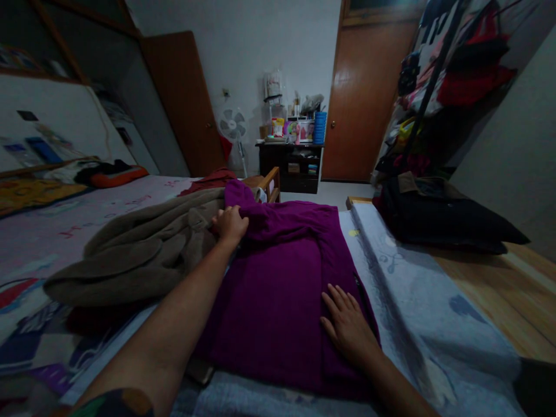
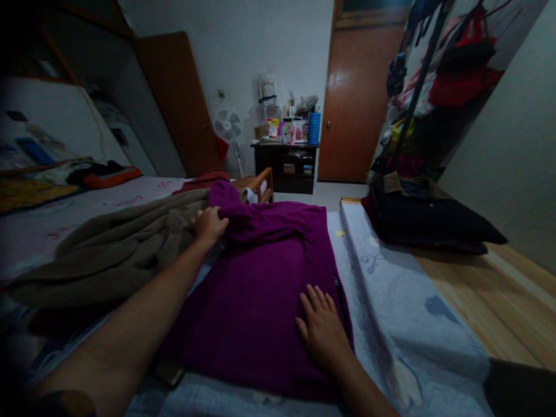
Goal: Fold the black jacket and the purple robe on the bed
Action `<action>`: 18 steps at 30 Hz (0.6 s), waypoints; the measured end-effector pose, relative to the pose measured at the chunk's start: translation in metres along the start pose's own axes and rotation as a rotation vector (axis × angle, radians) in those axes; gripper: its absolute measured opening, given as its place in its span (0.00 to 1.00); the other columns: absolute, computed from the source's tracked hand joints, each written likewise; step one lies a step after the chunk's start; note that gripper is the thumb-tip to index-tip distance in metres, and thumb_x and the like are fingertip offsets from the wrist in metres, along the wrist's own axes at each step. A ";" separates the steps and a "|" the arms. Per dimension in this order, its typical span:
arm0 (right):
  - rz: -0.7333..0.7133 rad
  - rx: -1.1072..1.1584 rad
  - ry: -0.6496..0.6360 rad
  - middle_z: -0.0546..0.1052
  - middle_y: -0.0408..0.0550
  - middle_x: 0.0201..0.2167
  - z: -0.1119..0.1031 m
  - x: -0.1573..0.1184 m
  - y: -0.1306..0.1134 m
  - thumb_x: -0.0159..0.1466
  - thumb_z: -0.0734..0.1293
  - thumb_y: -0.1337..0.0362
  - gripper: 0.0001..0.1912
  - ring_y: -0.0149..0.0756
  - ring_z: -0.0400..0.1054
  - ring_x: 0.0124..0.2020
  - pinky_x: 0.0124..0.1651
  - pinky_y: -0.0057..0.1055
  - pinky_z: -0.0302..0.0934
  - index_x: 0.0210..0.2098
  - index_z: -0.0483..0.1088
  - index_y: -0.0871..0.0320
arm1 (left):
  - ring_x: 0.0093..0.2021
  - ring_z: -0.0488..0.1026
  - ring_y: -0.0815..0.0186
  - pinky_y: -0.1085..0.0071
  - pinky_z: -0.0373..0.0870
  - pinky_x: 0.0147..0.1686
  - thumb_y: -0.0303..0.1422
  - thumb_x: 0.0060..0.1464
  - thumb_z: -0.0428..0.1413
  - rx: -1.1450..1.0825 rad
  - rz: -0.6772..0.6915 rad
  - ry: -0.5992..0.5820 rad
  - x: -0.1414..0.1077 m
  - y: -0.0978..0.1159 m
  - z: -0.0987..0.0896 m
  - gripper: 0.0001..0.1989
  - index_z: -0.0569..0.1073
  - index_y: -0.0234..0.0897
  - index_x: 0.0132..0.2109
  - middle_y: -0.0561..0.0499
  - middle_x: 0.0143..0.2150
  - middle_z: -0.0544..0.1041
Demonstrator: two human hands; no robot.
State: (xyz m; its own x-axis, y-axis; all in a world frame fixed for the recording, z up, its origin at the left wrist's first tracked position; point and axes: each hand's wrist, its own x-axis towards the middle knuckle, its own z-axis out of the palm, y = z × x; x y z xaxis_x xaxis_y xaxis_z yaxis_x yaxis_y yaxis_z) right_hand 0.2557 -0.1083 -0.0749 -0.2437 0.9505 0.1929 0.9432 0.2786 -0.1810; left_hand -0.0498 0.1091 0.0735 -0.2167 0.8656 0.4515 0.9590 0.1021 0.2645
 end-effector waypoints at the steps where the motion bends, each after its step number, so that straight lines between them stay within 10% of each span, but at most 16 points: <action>1: 0.006 0.002 -0.009 0.56 0.52 0.67 0.000 0.000 0.000 0.66 0.60 0.55 0.28 0.49 0.48 0.68 0.66 0.51 0.46 0.63 0.60 0.53 | 0.53 0.65 0.45 0.50 0.61 0.50 0.38 0.51 0.54 0.018 0.022 0.008 -0.003 0.004 -0.002 0.17 0.73 0.39 0.49 0.40 0.48 0.74; 11: -0.020 0.134 -0.263 0.77 0.54 0.46 -0.065 0.070 0.020 0.63 0.61 0.62 0.13 0.42 0.71 0.47 0.52 0.36 0.62 0.43 0.73 0.57 | 0.38 0.75 0.57 0.68 0.65 0.37 0.41 0.59 0.48 -0.303 0.230 -0.057 -0.040 0.044 -0.035 0.13 0.69 0.40 0.46 0.49 0.35 0.76; 18: 0.122 0.207 -0.004 0.62 0.61 0.63 -0.027 0.179 0.057 0.64 0.58 0.66 0.28 0.42 0.56 0.64 0.65 0.37 0.49 0.63 0.56 0.68 | 0.35 0.75 0.60 0.69 0.66 0.36 0.42 0.57 0.51 -0.478 0.182 0.020 -0.028 0.050 -0.045 0.13 0.71 0.40 0.44 0.50 0.33 0.77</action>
State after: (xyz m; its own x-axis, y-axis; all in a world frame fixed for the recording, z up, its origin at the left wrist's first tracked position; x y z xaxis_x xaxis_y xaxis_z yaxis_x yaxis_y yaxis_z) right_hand 0.2715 0.0742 -0.0248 -0.1322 0.9792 0.1539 0.8994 0.1838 -0.3966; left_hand -0.0042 0.0678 0.1123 -0.0617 0.8381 0.5420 0.7920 -0.2894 0.5377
